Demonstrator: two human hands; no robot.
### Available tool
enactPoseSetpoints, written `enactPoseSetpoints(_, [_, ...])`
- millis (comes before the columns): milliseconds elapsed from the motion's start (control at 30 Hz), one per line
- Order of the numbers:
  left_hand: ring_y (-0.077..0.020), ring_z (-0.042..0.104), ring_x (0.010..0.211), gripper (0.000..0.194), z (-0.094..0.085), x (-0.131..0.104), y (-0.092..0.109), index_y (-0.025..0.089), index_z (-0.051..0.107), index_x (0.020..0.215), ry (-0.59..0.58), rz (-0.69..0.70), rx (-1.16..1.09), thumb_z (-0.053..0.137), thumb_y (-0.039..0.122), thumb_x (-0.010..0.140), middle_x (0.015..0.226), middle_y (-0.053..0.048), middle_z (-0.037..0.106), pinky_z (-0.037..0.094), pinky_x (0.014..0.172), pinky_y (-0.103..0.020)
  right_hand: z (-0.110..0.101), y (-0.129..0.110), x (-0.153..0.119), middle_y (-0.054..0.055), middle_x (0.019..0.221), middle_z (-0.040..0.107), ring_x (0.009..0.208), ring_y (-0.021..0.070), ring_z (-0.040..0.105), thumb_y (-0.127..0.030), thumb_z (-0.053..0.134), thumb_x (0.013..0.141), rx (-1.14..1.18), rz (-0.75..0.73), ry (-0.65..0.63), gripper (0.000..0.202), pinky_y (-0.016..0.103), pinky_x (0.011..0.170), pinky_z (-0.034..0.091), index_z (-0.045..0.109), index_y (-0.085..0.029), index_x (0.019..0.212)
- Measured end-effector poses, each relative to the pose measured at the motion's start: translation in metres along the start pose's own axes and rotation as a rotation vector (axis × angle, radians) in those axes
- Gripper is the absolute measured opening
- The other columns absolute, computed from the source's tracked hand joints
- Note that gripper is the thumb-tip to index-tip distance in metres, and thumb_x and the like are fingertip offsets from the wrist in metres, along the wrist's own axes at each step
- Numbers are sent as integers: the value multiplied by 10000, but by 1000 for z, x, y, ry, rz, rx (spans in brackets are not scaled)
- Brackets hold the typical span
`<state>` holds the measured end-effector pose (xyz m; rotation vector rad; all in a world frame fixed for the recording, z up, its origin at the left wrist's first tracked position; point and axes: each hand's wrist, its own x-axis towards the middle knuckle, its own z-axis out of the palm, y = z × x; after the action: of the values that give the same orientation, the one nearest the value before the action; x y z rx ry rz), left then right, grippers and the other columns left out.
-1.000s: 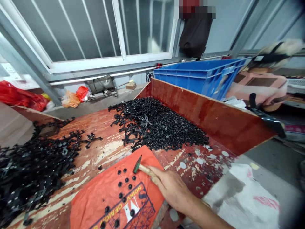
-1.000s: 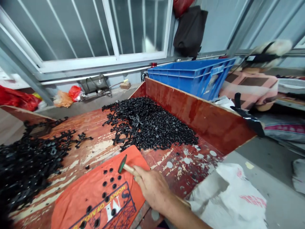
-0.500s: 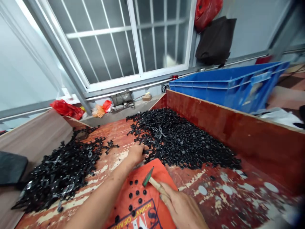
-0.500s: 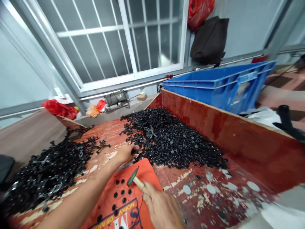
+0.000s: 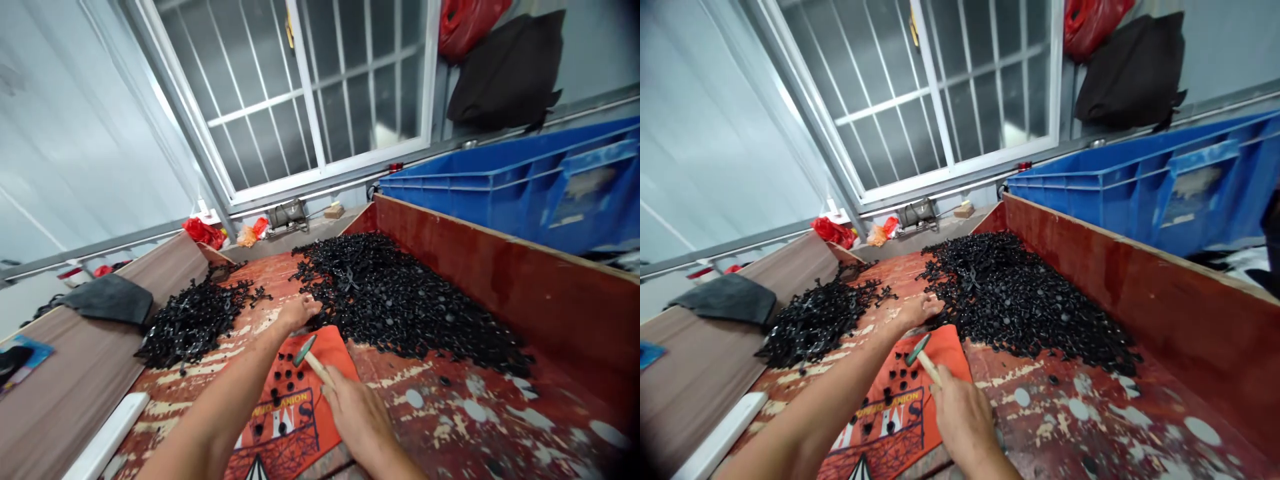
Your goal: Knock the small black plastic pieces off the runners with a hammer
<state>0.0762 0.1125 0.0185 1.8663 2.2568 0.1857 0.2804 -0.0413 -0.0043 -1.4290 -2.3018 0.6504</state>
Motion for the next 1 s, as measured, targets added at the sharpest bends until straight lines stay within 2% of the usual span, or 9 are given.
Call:
enactPoseSetpoints(133, [-218, 641, 1027, 327, 14, 4, 17, 173, 608, 1210, -75, -18, -67, 606, 348, 934, 1216, -90, 631, 559, 868, -418, -2, -1, 0, 41, 884, 774, 805, 262, 736, -298, 421, 975, -20, -7, -8, 282, 292, 587, 383, 627, -286, 1168])
enactPoseSetpoints(300, [-237, 635, 1049, 359, 21, 2, 22, 165, 596, 1234, 23, -25, -179, 606, 358, 932, 1238, -90, 619, 557, 875, -433, 1, 0, 2, 48, 913, 775, 833, 263, 734, -305, 429, 971, -26, 7, -10, 297, 296, 608, 400, 627, -285, 1190])
enactPoseSetpoints(533, [-226, 630, 1056, 337, 3, -14, -3, 164, 601, 1218, 239, 6, -293, 593, 355, 940, 1234, -99, 621, 545, 897, -446, -4, 0, 1, 55, 941, 774, 848, 264, 734, -314, 397, 983, 0, -17, -22, 347, 295, 627, 412, 618, -309, 1250])
enactPoseSetpoints(600, [-225, 631, 1053, 329, -3, -23, -11, 161, 605, 1208, 238, 47, -299, 597, 350, 939, 1229, -98, 624, 547, 894, -443, -8, -3, -1, 63, 962, 773, 872, 274, 733, -300, 371, 986, 16, -18, -31, 392, 305, 642, 427, 597, -315, 1306])
enactPoseSetpoints(667, [-213, 646, 1011, 317, -7, -34, -21, 153, 614, 1189, 183, 108, -299, 606, 342, 935, 1188, -90, 641, 560, 862, -423, -11, -4, -1, 66, 1000, 771, 893, 280, 730, -309, 363, 990, 24, -15, -29, 417, 318, 668, 446, 584, -326, 1344])
enactPoseSetpoints(733, [-201, 656, 972, 315, -11, -47, -38, 150, 617, 1182, 128, 146, -289, 612, 342, 932, 1154, -83, 654, 569, 835, -405, -10, -3, -1, 63, 1038, 768, 901, 281, 728, -338, 367, 995, 28, -12, -20, 426, 329, 697, 462, 579, -344, 1365])
enactPoseSetpoints(800, [-197, 657, 962, 318, -19, -62, -65, 151, 618, 1181, 125, 115, -265, 608, 351, 933, 1144, -81, 658, 567, 833, -403, -6, -1, 1, 53, 1054, 765, 910, 280, 727, -355, 367, 998, 35, -9, -11, 431, 335, 720, 474, 574, -361, 1376])
enactPoseSetpoints(933, [-208, 640, 996, 263, -44, -105, -155, 155, 647, 1088, 254, -152, -187, 599, 360, 931, 1119, -78, 665, 523, 901, -432, 2, 4, 3, 24, 1109, 753, 974, 297, 714, -412, 338, 1005, 4, 16, -5, 454, 359, 764, 491, 509, -420, 1426])
enactPoseSetpoints(1000, [-266, 602, 1112, 225, -55, -129, -204, 159, 641, 1069, 359, -319, -159, 595, 317, 916, 1169, -123, 644, 462, 961, -474, 4, 5, 4, -2, 1195, 725, 1018, 297, 701, -431, 309, 1011, -1, 2, -6, 471, 375, 811, 492, 433, -470, 1463])
